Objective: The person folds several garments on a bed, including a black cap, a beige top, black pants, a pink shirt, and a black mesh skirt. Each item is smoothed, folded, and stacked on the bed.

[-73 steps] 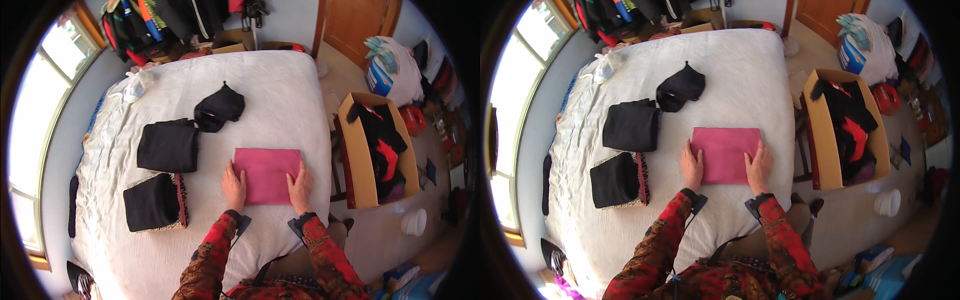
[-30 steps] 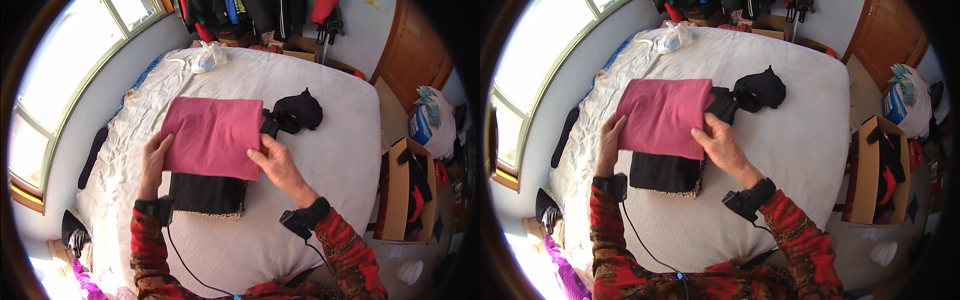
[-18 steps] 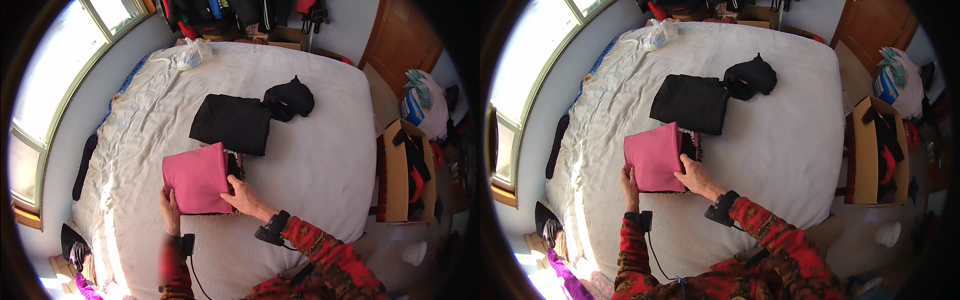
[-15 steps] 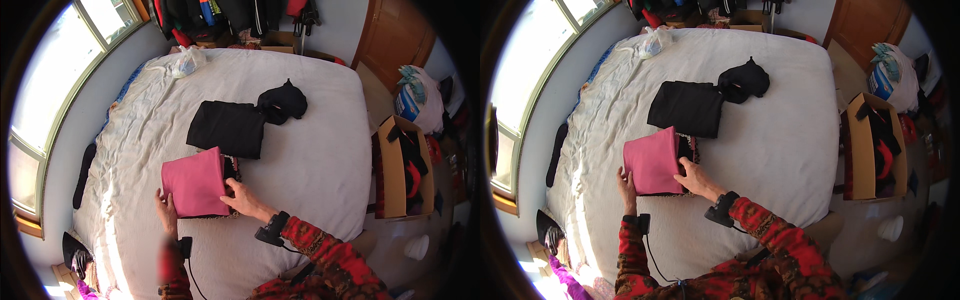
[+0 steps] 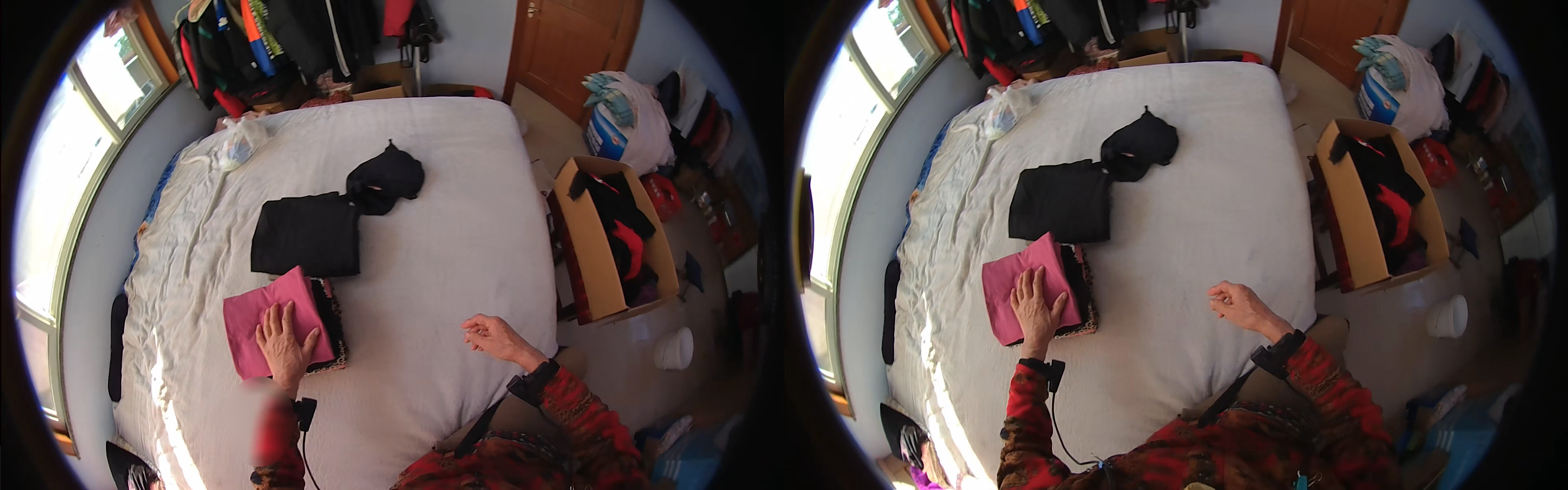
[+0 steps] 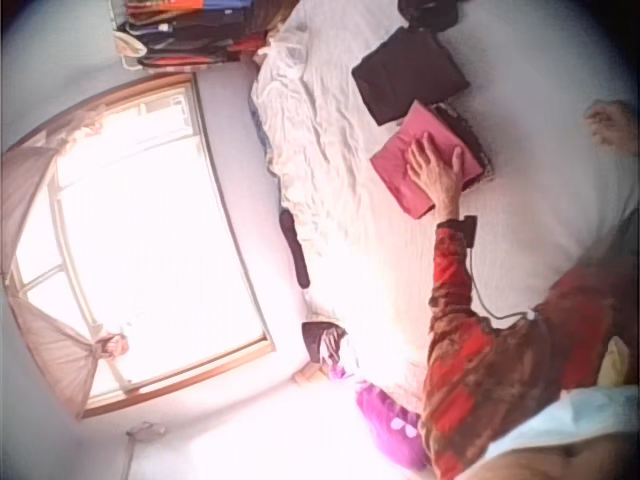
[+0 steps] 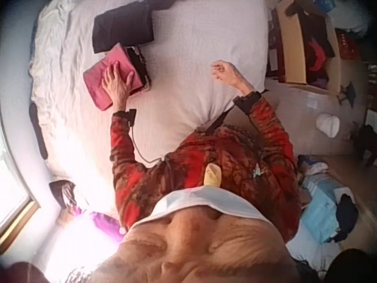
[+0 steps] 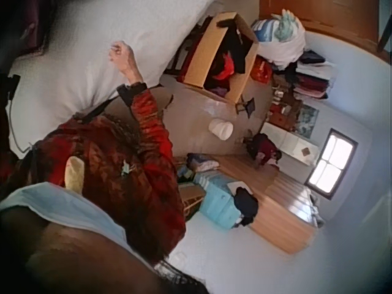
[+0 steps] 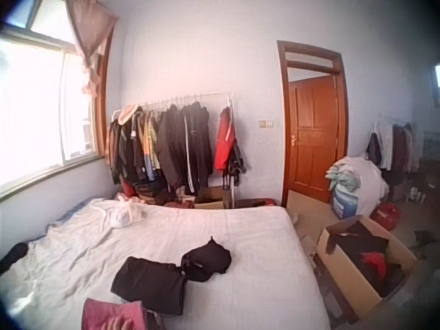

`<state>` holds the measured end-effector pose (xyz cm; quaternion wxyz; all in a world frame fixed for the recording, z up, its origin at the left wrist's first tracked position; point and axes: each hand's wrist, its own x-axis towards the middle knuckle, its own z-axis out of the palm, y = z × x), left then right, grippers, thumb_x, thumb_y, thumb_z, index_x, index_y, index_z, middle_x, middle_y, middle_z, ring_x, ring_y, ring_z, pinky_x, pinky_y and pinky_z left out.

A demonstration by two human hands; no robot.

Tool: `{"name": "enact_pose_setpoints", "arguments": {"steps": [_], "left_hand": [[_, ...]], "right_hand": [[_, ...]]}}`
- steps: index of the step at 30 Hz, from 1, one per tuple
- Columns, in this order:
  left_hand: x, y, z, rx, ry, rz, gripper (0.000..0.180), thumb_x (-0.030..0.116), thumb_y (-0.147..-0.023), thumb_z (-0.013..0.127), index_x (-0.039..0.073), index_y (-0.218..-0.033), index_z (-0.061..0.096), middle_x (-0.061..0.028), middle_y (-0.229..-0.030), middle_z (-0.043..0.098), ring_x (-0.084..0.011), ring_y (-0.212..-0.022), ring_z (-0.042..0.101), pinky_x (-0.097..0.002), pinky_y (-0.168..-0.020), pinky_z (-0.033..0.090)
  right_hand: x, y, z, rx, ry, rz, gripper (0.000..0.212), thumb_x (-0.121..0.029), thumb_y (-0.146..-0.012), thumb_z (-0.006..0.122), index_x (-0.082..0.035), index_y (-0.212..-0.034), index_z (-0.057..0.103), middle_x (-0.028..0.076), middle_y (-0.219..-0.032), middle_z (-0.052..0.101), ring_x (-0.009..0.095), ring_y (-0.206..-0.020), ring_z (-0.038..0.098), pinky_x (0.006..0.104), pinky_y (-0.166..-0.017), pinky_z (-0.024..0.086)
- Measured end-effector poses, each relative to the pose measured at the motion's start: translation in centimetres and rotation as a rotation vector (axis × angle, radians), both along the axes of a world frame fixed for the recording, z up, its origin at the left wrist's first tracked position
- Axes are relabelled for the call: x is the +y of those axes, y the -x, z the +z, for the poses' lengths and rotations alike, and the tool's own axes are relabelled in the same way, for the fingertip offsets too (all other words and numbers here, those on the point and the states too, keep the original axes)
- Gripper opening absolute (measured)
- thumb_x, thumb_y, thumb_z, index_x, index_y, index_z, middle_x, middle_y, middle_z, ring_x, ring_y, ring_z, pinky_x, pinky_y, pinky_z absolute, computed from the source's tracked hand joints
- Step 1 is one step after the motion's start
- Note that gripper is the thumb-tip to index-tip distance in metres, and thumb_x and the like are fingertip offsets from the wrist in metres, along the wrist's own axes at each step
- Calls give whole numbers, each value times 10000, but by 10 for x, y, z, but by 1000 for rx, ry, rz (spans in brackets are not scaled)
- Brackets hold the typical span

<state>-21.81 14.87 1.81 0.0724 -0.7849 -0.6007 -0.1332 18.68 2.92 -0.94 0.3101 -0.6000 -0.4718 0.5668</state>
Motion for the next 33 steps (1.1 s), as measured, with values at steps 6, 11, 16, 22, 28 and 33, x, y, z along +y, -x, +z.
{"name": "enact_pose_setpoints", "arguments": {"steps": [6,11,16,22,28,33], "left_hand": [[4,8,11,41,-3,35,659,391,-877,602,104,-1434,396,-163,-1449,409,-328,-1351,363,-501,-1102,238],[-1,-55,31,-152,-302,-77,406,242,-953,559,7,-1283,534,-192,-1343,512,-349,-1260,460,-462,-1062,326],[-8,-217,33,-439,-112,-579,319,4,-796,660,-22,-1108,599,-196,-1136,624,-365,-1080,584,-435,-949,439],[-52,-433,37,-625,219,-977,229,30,-813,669,30,-1039,638,-155,-1056,658,-337,-1007,618,-401,-882,478],[-45,-587,36,-564,290,-1104,243,98,-839,657,45,-1073,617,-155,-1037,645,-362,-976,611,-418,-840,488],[6,-675,26,-227,244,-1020,467,158,-803,705,87,-1232,533,-151,-1209,571,-360,-1108,560,-436,-902,474]], "right_hand": [[-77,-78,-15,-4,-67,-309,236,-144,-955,569,17,-1127,575,89,-908,664,137,-765,641,272,-680,540],[-137,-124,-32,-179,-227,-628,187,-136,-966,559,12,-1075,589,83,-879,661,134,-741,644,265,-668,528],[-192,-136,-55,-364,-297,-756,166,-156,-899,622,-54,-1030,635,77,-832,674,210,-763,672,321,-685,522],[-203,-126,-61,-652,-453,-748,107,-145,-854,648,-101,-952,637,75,-807,635,285,-735,637,390,-643,505],[-191,-140,-68,-732,-552,-770,85,-136,-837,665,-110,-899,614,61,-814,649,289,-729,644,400,-595,517],[-185,-151,-80,-651,-528,-821,99,-116,-823,672,-102,-898,609,62,-807,657,290,-688,649,390,-550,518]]}}
